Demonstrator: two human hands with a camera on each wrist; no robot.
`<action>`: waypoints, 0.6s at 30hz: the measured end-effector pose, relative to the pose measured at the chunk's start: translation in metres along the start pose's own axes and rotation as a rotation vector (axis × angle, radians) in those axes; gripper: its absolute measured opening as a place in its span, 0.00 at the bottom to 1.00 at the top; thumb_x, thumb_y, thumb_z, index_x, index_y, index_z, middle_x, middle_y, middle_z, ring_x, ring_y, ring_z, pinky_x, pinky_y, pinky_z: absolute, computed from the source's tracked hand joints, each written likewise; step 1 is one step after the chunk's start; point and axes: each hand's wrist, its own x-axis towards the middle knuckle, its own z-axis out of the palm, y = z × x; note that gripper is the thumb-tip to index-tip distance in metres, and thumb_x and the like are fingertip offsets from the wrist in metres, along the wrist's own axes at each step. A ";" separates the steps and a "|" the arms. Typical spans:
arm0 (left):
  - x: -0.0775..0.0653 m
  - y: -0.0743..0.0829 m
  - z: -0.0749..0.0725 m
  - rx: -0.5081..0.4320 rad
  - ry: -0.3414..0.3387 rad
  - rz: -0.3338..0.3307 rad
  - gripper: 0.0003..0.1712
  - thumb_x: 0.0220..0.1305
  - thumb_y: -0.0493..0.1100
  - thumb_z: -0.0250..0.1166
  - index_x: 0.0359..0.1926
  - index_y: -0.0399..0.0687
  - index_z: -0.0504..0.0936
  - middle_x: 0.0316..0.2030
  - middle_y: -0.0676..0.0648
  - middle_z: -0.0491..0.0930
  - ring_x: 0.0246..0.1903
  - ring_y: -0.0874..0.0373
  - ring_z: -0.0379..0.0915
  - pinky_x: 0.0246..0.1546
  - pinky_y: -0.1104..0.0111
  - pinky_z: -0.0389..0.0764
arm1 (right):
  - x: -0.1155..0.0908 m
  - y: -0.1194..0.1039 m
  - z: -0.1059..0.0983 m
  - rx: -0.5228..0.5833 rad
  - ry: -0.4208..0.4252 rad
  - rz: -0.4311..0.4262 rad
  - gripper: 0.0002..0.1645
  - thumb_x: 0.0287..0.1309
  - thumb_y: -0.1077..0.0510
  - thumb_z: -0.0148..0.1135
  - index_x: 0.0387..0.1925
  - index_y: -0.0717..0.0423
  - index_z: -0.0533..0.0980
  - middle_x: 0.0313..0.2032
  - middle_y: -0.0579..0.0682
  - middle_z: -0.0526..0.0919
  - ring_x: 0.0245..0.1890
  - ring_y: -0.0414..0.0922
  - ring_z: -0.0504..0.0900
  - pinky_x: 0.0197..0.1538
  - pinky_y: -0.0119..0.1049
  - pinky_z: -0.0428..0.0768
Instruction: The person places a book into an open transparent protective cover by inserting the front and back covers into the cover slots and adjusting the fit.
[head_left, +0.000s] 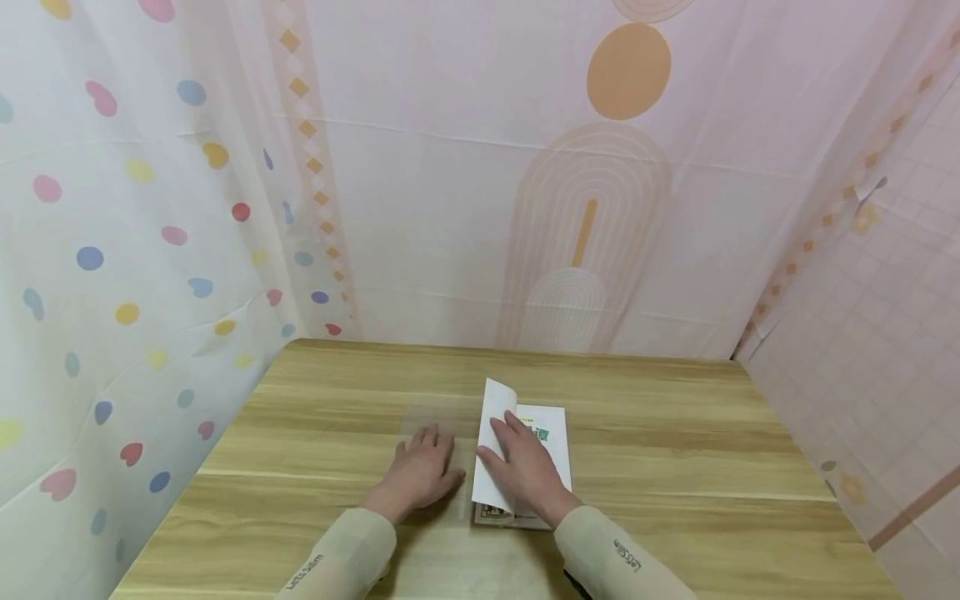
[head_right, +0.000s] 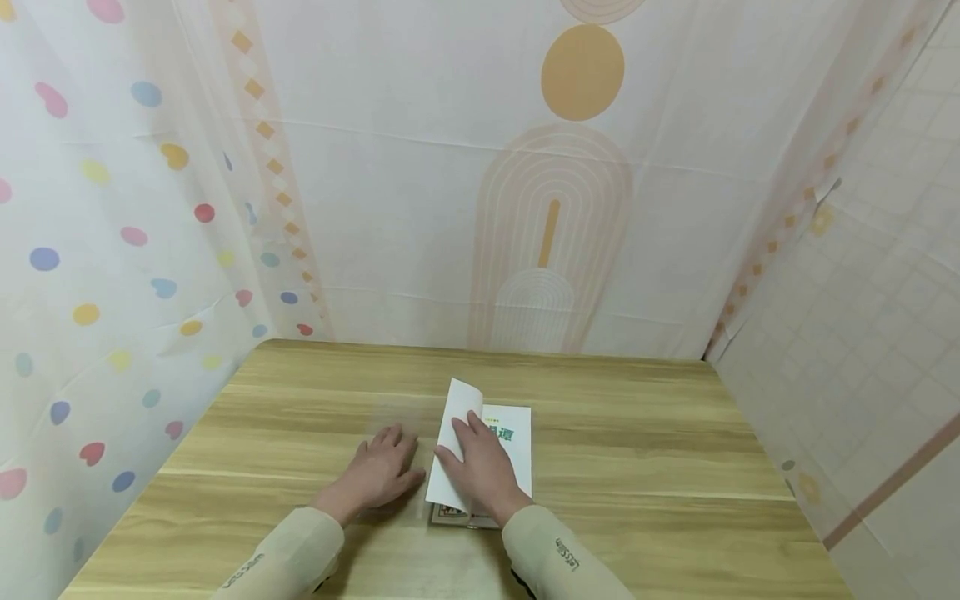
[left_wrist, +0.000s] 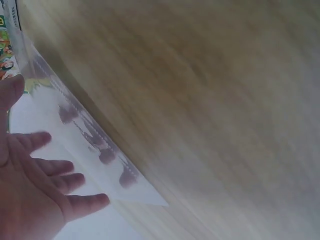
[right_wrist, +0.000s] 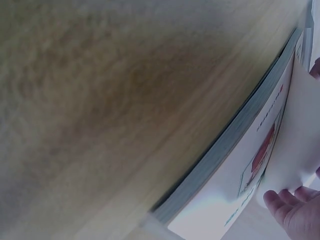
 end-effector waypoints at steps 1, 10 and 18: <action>0.000 0.000 0.000 -0.005 -0.004 -0.022 0.36 0.62 0.54 0.60 0.62 0.30 0.69 0.63 0.24 0.63 0.63 0.30 0.54 0.56 0.29 0.61 | 0.000 0.000 0.000 -0.010 -0.005 -0.004 0.37 0.65 0.39 0.51 0.67 0.58 0.66 0.69 0.62 0.63 0.66 0.57 0.62 0.65 0.56 0.66; -0.002 0.001 0.002 -0.005 -0.053 -0.118 0.42 0.63 0.58 0.58 0.63 0.25 0.65 0.64 0.21 0.59 0.64 0.30 0.51 0.58 0.31 0.59 | 0.001 0.008 -0.003 -0.125 -0.060 -0.098 0.36 0.67 0.38 0.46 0.68 0.53 0.66 0.69 0.60 0.63 0.65 0.59 0.62 0.65 0.56 0.67; -0.003 -0.001 0.002 0.002 -0.063 -0.120 0.42 0.63 0.58 0.59 0.63 0.24 0.65 0.65 0.22 0.59 0.64 0.30 0.51 0.59 0.33 0.60 | 0.002 0.016 -0.003 -0.106 -0.072 -0.155 0.34 0.67 0.40 0.46 0.68 0.53 0.65 0.68 0.60 0.64 0.66 0.59 0.60 0.66 0.57 0.64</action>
